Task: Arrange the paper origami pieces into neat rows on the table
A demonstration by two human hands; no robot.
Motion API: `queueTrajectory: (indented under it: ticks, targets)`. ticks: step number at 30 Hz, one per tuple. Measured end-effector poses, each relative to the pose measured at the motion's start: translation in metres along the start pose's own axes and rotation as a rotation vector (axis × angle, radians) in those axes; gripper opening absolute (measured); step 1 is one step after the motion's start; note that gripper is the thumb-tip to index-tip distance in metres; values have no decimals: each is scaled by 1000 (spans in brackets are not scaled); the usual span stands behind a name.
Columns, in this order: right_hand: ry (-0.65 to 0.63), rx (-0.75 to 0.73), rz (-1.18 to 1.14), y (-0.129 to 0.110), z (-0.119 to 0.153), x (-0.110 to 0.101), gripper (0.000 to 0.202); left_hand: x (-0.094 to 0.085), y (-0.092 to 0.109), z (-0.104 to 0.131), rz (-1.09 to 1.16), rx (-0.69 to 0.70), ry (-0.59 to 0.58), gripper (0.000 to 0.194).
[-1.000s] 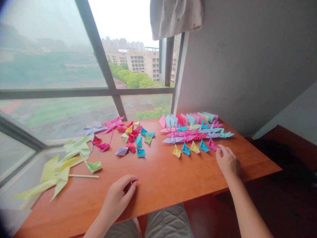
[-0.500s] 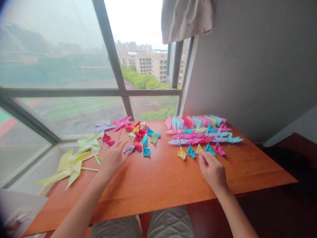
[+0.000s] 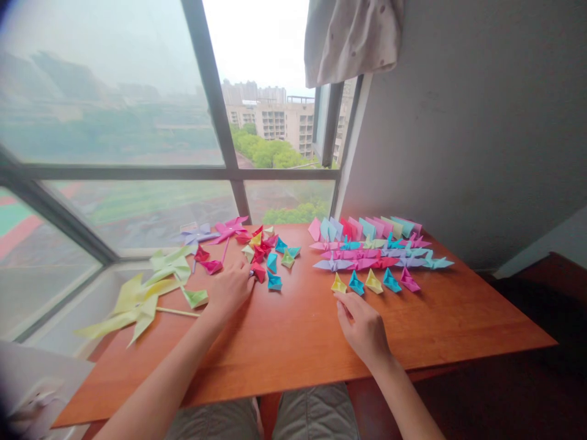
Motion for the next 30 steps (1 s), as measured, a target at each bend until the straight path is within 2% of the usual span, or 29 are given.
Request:
queueTrajectory:
  ticks: [3,7,10,13,15,18,23,26,30]
  targets:
    - [-21,-11,-17,-1,3,2,23,-5,-9,0,128,-63,25,14]
    - [-25,23,-56,0,4,2,20,-22,-26,3,384,-158,83,9]
    - [-28,84,-123,-7,0,7,20,-28,-27,10,663,-227,117,18]
    - [-62,135,-249,-26,-6,19,20,-19,-12,23,975,-321,134,35]
    - [-90,152,-347,-44,-9,30,20,-8,5,33,1148,-371,121,38]
    - [-112,186,-473,-70,-11,44,17,6,28,47,1353,-432,78,33]
    - [-50,198,-525,-91,-9,53,21,28,58,68,1985,-692,-51,16]
    - [-13,82,-432,-98,-8,52,17,33,73,76,2073,-722,-103,16]
    - [3,-60,-342,-102,-7,47,10,38,83,82,2043,-721,-155,19]
Point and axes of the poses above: each hand's wrist, its own z-axis away from the middle knuckle, its own x-axis out of the palm, y = z × x, the point moved 7 cm from there along -z, towards the middle knuckle, and after that the axes turned 3 degrees about y, right-handed, at the moved point
